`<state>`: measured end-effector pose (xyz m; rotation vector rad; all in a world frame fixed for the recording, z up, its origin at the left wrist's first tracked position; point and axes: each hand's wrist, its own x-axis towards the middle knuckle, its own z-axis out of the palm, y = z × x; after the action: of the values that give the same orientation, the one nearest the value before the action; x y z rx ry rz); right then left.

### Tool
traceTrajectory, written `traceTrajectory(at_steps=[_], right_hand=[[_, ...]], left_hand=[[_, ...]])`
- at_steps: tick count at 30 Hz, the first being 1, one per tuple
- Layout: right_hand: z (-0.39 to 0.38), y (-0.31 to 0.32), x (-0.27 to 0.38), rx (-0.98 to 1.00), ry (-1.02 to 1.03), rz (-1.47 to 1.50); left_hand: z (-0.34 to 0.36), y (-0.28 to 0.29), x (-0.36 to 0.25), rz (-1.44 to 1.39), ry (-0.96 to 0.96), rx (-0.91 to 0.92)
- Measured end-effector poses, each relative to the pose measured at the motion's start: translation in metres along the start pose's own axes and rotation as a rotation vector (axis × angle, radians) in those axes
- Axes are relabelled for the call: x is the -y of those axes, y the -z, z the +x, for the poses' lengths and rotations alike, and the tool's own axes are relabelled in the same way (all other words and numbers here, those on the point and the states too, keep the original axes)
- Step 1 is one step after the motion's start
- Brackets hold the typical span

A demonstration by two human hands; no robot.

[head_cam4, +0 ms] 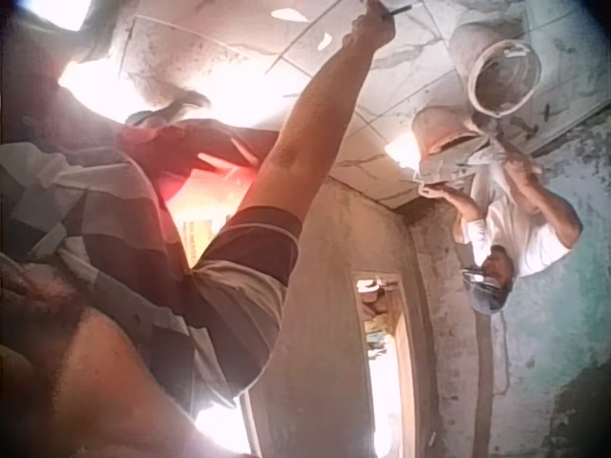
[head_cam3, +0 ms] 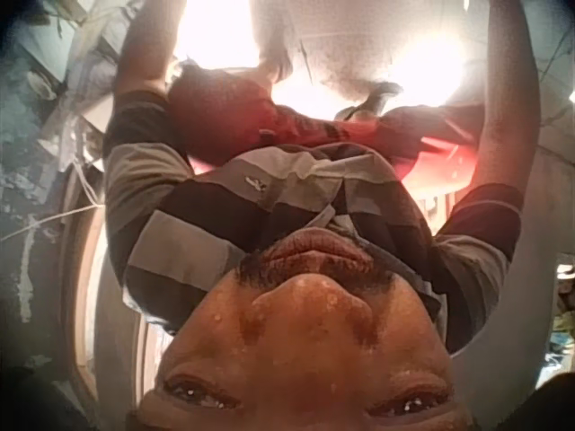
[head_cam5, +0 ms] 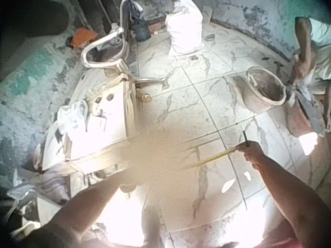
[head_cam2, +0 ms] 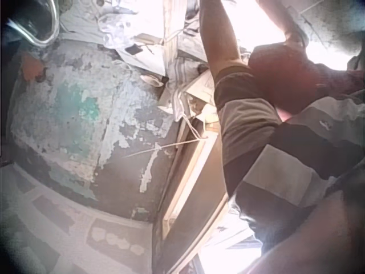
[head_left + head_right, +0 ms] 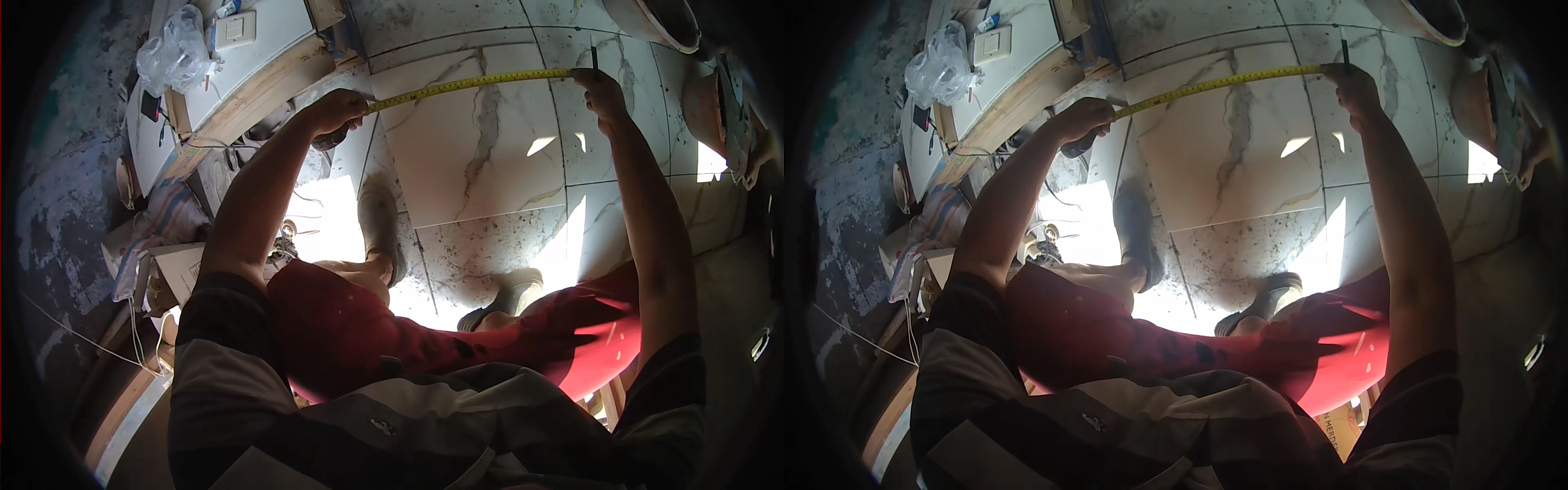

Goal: The person measures and marks a tile using a measuring tape and a marker, traces guidelines with tile fragments, and cuts the tile using an angle grinder.

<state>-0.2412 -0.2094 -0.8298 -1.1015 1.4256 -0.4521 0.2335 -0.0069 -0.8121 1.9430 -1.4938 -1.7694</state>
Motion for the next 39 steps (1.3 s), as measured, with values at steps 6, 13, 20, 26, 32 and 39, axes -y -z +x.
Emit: traceTrajectory(at_steps=[6,13,20,26,32,39], right_hand=[[0.042,-0.046,-0.024,-0.231,-0.098,-0.025],[0.075,-0.088,-0.039,-0.315,-0.15,0.02],[0.1,-0.091,-0.043,-0.294,-0.147,0.076],[0.106,-0.098,-0.056,-0.395,-0.049,-0.08],[0.116,-0.097,-0.056,-0.383,-0.033,-0.123],[0.117,-0.106,-0.051,-0.38,-0.007,-0.106]], left_hand=[[0.079,0.017,0.058,0.122,-0.013,-0.023],[0.093,0.026,0.079,0.151,0.003,-0.087],[0.098,0.031,0.074,0.416,-0.123,-0.291],[0.101,0.034,0.079,0.44,-0.101,-0.313],[0.102,0.033,0.078,0.424,-0.077,-0.288],[0.096,0.039,0.073,0.206,-0.064,-0.16]])
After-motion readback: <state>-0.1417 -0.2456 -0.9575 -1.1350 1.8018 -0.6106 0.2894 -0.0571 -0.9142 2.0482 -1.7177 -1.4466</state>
